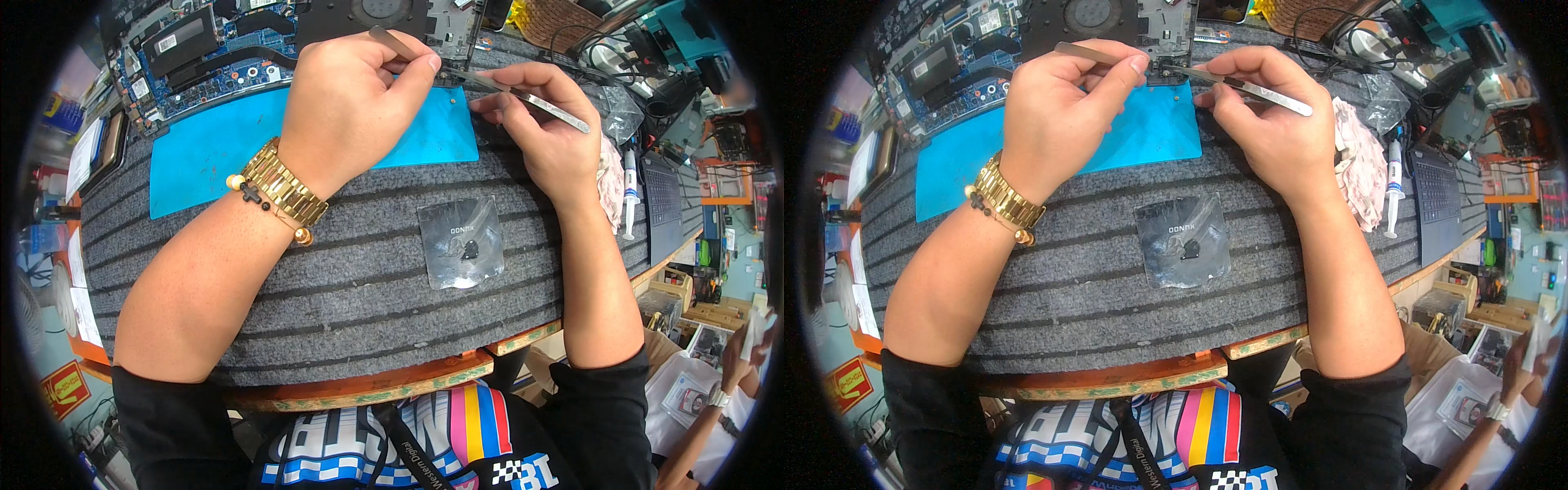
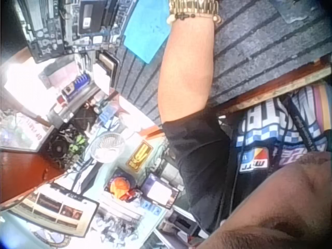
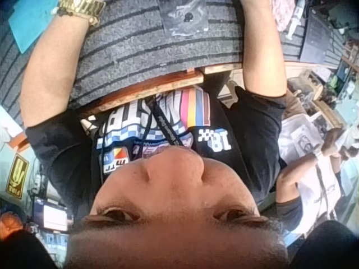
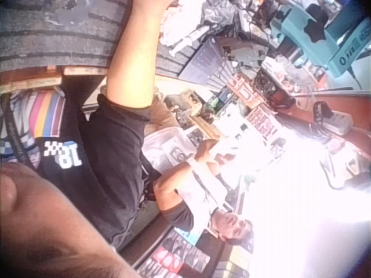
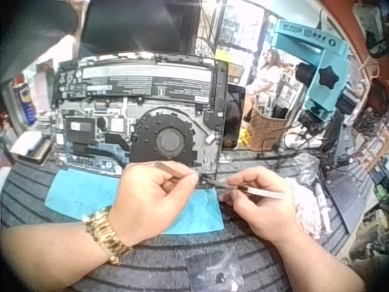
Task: The person uses tweezers to manipulate small connectors and cables inside an open laptop chassis on a repair bench.
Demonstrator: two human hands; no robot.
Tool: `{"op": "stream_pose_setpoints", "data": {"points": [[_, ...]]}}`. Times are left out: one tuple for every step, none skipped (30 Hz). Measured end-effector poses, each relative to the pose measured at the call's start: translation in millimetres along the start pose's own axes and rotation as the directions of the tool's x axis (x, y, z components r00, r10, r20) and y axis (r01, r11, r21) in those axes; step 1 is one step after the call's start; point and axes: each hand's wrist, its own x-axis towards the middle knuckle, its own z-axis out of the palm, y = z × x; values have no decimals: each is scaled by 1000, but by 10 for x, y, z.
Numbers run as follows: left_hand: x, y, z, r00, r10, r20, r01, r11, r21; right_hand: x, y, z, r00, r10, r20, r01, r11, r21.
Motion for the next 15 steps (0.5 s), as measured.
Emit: {"op": "stream_pose_setpoints", "data": {"points": [[-1,1,-2,1000,-5,2,5,1000,2,-1,-2,-5,1000,-8,19,8,1000,-21],[1,5,-1,1000,-5,1,5,1000,2,1,-5,-8,1000,-8,19,8,1000,-21],[3,12,-2,1000,1,-2,-1,1000,3,3,-10,-9,1000,-11,24,12,1000,-28],[3,15,-4,1000,7,-5,-7,1000,5,5,-12,-7,999,-15,29,16,999,-35],[2,14,-7,1000,7,-6,-7,1000,5,6,-13,3,999,-15,30,16,999,-34],[2,8,-4,1000,9,-7,-9,1000,-2,8,-14,15,1000,-7,3,7,1000,-5],[2,5,-2,1000,11,-8,-11,1000,-10,9,-15,24,1000,1,-23,-1,1000,25],[1,4,-1,1000,11,-8,-11,1000,-10,9,-18,28,1000,2,-23,-1,1000,25],[2,5,1,1000,8,-7,-8,1000,-6,8,-22,30,1000,9,-28,-9,1000,21],[3,6,3,1000,4,-6,-4,1000,-2,7,-25,30,999,17,-32,-17,1000,17],[5,8,4,1000,5,-6,-5,1000,-3,6,-23,28,999,17,-33,-17,1000,16],[5,11,3,1000,4,-4,-4,1000,0,6,-16,29,999,12,-30,-12,1000,11],[6,13,1,1000,4,-3,-4,1000,2,5,-13,30,1000,7,-27,-6,1000,7],[5,11,2,1000,4,-3,-4,1000,2,6,-14,31,1000,6,-27,-6,1000,7],[3,7,3,1000,-4,-2,4,1000,-7,8,-16,34,1000,5,-30,-4,1000,7]]}}
